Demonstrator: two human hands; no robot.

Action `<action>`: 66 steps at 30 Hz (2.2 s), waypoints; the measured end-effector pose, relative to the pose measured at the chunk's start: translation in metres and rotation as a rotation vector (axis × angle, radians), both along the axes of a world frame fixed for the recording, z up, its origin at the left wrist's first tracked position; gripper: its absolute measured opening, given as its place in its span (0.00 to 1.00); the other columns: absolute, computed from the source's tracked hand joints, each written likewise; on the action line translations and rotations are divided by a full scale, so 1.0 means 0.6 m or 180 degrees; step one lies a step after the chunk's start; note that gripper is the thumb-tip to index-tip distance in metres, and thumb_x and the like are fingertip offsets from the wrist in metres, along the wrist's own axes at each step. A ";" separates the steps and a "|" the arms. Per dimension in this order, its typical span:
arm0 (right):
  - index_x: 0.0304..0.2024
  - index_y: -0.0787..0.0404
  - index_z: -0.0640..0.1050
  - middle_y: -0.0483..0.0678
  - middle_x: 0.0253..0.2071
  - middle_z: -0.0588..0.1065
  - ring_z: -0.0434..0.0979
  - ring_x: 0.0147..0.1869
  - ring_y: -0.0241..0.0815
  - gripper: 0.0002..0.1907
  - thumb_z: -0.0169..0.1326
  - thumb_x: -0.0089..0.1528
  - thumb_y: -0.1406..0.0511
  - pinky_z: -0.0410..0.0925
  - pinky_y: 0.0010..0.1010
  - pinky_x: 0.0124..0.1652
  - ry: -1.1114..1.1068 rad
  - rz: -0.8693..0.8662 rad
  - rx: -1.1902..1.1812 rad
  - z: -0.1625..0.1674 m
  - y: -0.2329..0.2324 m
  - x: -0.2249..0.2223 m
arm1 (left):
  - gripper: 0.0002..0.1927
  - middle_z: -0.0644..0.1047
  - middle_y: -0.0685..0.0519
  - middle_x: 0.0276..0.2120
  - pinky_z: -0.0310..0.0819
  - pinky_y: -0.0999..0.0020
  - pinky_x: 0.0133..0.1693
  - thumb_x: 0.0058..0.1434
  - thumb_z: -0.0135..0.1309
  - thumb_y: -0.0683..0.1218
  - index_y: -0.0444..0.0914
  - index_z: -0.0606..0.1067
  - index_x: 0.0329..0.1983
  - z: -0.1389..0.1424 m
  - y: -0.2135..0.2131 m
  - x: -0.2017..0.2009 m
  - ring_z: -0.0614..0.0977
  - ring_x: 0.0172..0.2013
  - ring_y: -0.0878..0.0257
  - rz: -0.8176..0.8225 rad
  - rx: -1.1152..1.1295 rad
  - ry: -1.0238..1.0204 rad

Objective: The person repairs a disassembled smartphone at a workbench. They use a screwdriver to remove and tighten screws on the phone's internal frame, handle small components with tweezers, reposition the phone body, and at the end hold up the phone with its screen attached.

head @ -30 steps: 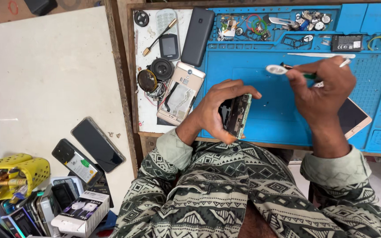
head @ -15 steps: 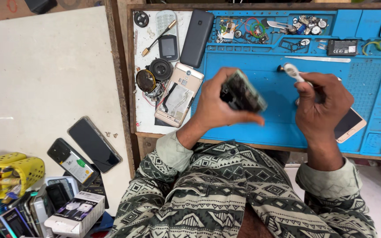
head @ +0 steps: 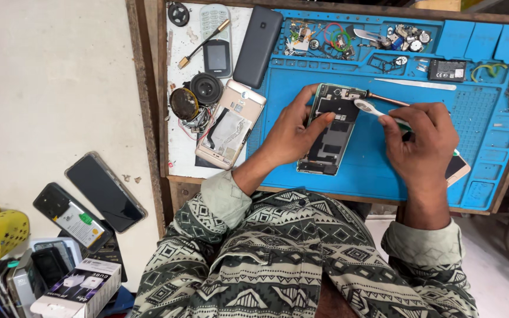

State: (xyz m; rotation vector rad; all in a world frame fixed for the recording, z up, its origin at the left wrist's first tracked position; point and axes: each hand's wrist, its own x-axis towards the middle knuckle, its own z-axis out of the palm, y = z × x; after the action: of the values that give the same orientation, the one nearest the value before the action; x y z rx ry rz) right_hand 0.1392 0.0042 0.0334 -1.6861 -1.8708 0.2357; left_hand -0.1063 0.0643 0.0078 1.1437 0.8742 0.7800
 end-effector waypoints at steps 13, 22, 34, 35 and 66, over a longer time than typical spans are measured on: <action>0.36 0.61 0.78 0.49 0.39 0.74 0.76 0.40 0.45 0.15 0.74 0.68 0.64 0.67 0.35 0.37 -0.0150 0.0289 0.0123 -0.009 0.052 -0.042 | 0.30 0.82 0.52 0.43 0.72 0.72 0.27 0.70 0.57 0.43 0.37 0.61 0.72 -0.037 0.016 -0.011 0.83 0.36 0.67 -0.0172 0.0158 0.0184; 0.39 0.64 0.80 0.50 0.39 0.73 0.76 0.40 0.47 0.16 0.72 0.71 0.62 0.66 0.34 0.37 -0.0156 0.0064 0.0012 -0.046 0.036 -0.027 | 0.40 0.85 0.50 0.43 0.74 0.71 0.28 0.65 0.61 0.44 0.39 0.55 0.76 -0.026 0.031 -0.024 0.87 0.33 0.65 -0.0443 0.0214 0.0349; 0.39 0.64 0.80 0.52 0.40 0.74 0.76 0.38 0.46 0.13 0.72 0.66 0.64 0.67 0.34 0.33 0.0030 0.0385 -0.0178 -0.039 0.025 -0.076 | 0.43 0.83 0.46 0.47 0.79 0.67 0.37 0.61 0.62 0.40 0.38 0.54 0.76 -0.045 0.027 -0.033 0.87 0.41 0.58 -0.0373 0.0186 0.0438; 0.39 0.64 0.80 0.51 0.40 0.74 0.76 0.39 0.46 0.13 0.72 0.65 0.64 0.67 0.34 0.33 0.0055 0.0409 -0.0189 -0.040 0.026 -0.081 | 0.42 0.83 0.45 0.50 0.81 0.66 0.41 0.62 0.61 0.40 0.37 0.54 0.76 -0.049 0.024 -0.031 0.87 0.46 0.57 -0.0320 0.0309 0.0253; 0.38 0.64 0.79 0.50 0.37 0.74 0.67 0.29 0.39 0.16 0.69 0.66 0.58 0.59 0.32 0.29 0.0426 0.0169 -0.0045 -0.038 -0.006 -0.048 | 0.35 0.81 0.48 0.49 0.79 0.69 0.47 0.70 0.58 0.39 0.35 0.57 0.76 -0.096 0.007 -0.006 0.83 0.46 0.66 0.0254 -0.0701 -0.1672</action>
State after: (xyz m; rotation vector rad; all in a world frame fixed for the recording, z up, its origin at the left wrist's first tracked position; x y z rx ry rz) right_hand 0.1103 0.0009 0.0105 -1.5908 -1.8196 0.3748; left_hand -0.1098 0.0684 -0.0496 0.6643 0.5469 0.9666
